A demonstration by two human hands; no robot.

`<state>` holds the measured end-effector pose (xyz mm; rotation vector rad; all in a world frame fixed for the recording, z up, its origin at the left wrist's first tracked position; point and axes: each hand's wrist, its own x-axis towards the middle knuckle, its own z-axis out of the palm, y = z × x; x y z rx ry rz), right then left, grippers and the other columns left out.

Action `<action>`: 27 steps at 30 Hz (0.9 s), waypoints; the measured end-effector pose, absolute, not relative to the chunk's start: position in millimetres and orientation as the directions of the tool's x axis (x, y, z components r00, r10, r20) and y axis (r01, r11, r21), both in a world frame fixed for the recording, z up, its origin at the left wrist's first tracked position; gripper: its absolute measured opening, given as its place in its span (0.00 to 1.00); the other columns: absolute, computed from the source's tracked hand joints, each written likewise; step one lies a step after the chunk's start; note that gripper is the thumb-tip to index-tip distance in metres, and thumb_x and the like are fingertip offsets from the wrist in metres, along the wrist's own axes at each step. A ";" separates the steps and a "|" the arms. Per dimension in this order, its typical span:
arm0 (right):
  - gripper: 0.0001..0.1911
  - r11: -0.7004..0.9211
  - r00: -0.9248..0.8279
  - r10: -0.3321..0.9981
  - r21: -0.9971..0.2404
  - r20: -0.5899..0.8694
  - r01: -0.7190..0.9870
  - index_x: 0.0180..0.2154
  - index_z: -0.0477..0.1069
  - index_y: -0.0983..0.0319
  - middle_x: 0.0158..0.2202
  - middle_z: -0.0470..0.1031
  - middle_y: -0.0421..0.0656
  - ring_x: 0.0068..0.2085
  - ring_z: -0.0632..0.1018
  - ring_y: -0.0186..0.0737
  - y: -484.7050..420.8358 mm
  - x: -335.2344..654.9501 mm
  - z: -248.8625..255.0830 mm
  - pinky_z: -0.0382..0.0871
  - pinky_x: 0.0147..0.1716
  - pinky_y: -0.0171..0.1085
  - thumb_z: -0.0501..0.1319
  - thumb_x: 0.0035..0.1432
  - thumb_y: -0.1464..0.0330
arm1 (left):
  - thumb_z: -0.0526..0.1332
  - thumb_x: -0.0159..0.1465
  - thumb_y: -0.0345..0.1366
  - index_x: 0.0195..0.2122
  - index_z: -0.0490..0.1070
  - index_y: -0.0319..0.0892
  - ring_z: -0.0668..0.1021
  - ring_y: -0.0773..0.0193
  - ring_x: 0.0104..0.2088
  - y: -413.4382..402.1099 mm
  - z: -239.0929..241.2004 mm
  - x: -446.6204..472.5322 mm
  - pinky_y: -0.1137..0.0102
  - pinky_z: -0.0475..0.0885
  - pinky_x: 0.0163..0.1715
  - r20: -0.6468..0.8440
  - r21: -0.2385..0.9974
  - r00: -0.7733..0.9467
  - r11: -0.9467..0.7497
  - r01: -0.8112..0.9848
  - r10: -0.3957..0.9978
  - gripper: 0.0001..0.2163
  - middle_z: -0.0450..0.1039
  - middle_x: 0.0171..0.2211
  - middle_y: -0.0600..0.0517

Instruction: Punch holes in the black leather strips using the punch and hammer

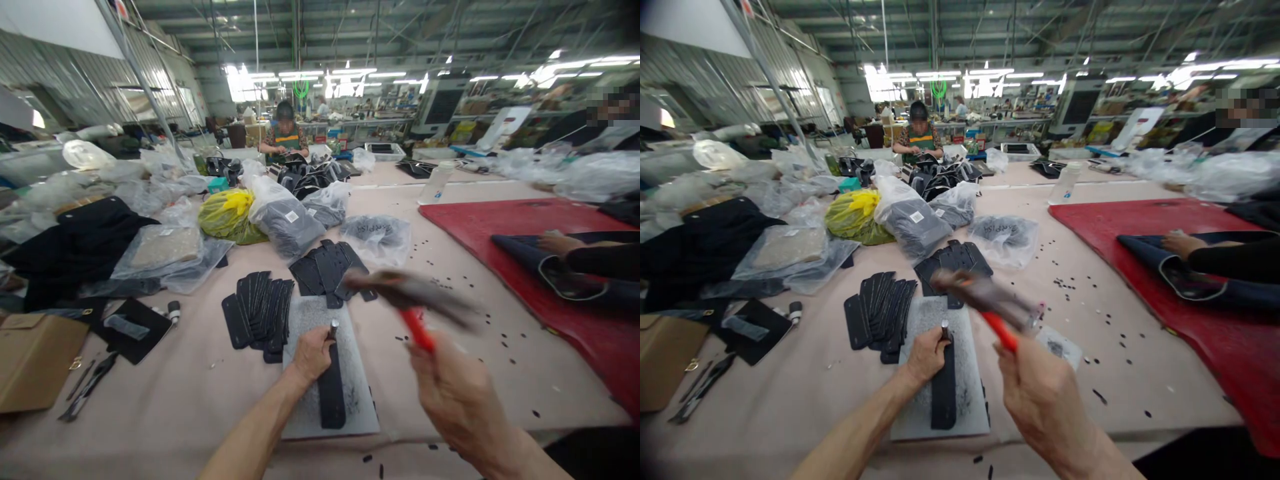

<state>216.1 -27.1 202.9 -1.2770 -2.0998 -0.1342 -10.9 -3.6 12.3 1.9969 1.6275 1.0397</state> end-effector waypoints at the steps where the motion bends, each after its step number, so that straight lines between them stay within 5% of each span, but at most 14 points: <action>1: 0.16 0.557 -0.402 0.762 -0.198 0.508 0.806 0.26 0.60 0.58 0.16 0.62 0.36 0.15 0.60 0.32 -26.0 216.4 200.8 0.45 0.18 0.36 0.48 0.67 0.62 | 0.56 0.58 0.25 0.34 0.71 0.45 0.77 0.56 0.33 -3.6 12.2 -10.9 0.65 0.71 0.34 0.314 0.679 0.059 -0.268 0.684 0.948 0.08 0.74 0.28 0.49; 4: 0.16 0.576 -0.483 0.790 -0.187 0.379 0.796 0.27 0.60 0.58 0.15 0.60 0.34 0.13 0.59 0.31 -22.6 215.7 205.5 0.43 0.17 0.36 0.49 0.67 0.60 | 0.56 0.58 0.25 0.33 0.71 0.45 0.77 0.56 0.32 -3.1 11.1 -10.8 0.65 0.70 0.33 0.321 0.673 0.052 -0.266 0.690 0.946 0.08 0.74 0.28 0.49; 7: 0.15 0.510 -0.264 0.769 -0.309 0.582 0.803 0.28 0.59 0.58 0.16 0.59 0.34 0.15 0.61 0.31 -22.6 212.5 214.2 0.48 0.18 0.34 0.49 0.67 0.60 | 0.57 0.58 0.26 0.33 0.70 0.44 0.77 0.57 0.33 -2.2 8.7 -10.6 0.66 0.70 0.33 0.320 0.653 0.063 -0.269 0.708 0.945 0.07 0.75 0.29 0.49; 9: 0.15 0.519 -0.275 0.770 -0.315 0.575 0.794 0.28 0.59 0.58 0.16 0.60 0.34 0.16 0.61 0.32 -23.8 213.8 210.2 0.48 0.19 0.34 0.48 0.67 0.61 | 0.57 0.58 0.26 0.32 0.70 0.44 0.77 0.57 0.32 -1.9 7.2 -10.7 0.67 0.69 0.33 0.312 0.642 0.063 -0.259 0.722 0.948 0.06 0.75 0.29 0.49; 12: 0.15 0.497 -0.438 0.861 -0.244 0.256 0.833 0.28 0.61 0.58 0.16 0.63 0.35 0.15 0.61 0.32 -23.2 226.9 189.2 0.42 0.20 0.36 0.49 0.66 0.60 | 0.57 0.59 0.26 0.32 0.69 0.44 0.77 0.58 0.32 -2.2 6.7 -10.9 0.67 0.70 0.32 0.303 0.645 0.051 -0.244 0.724 0.952 0.06 0.75 0.29 0.50; 20: 0.19 0.032 -0.153 0.960 -0.453 -0.234 0.891 0.32 0.66 0.61 0.24 0.72 0.42 0.27 0.73 0.40 6.5 261.9 88.1 0.56 0.27 0.36 0.43 0.66 0.60 | 0.55 0.61 0.27 0.33 0.70 0.43 0.79 0.57 0.34 -0.8 8.8 -11.6 0.67 0.71 0.34 0.300 0.641 0.066 -0.253 0.725 0.952 0.06 0.76 0.30 0.49; 23: 0.17 0.090 -0.128 0.987 -0.326 -0.096 0.941 0.48 0.67 0.66 0.41 0.76 0.53 0.41 0.75 0.48 3.9 245.2 56.2 0.62 0.37 0.41 0.47 0.64 0.65 | 0.55 0.61 0.28 0.33 0.70 0.43 0.79 0.57 0.34 -0.4 9.5 -12.7 0.66 0.72 0.35 0.288 0.631 0.064 -0.239 0.738 0.956 0.05 0.76 0.30 0.48; 27: 0.25 0.353 -0.307 0.927 -0.225 0.216 0.908 0.60 0.60 0.64 0.63 0.60 0.55 0.61 0.61 0.57 -23.7 196.3 41.2 0.52 0.57 0.54 0.53 0.62 0.64 | 0.55 0.62 0.29 0.34 0.71 0.43 0.79 0.57 0.35 -2.8 8.3 -11.7 0.66 0.73 0.37 0.275 0.643 0.057 -0.228 0.732 0.960 0.06 0.77 0.31 0.48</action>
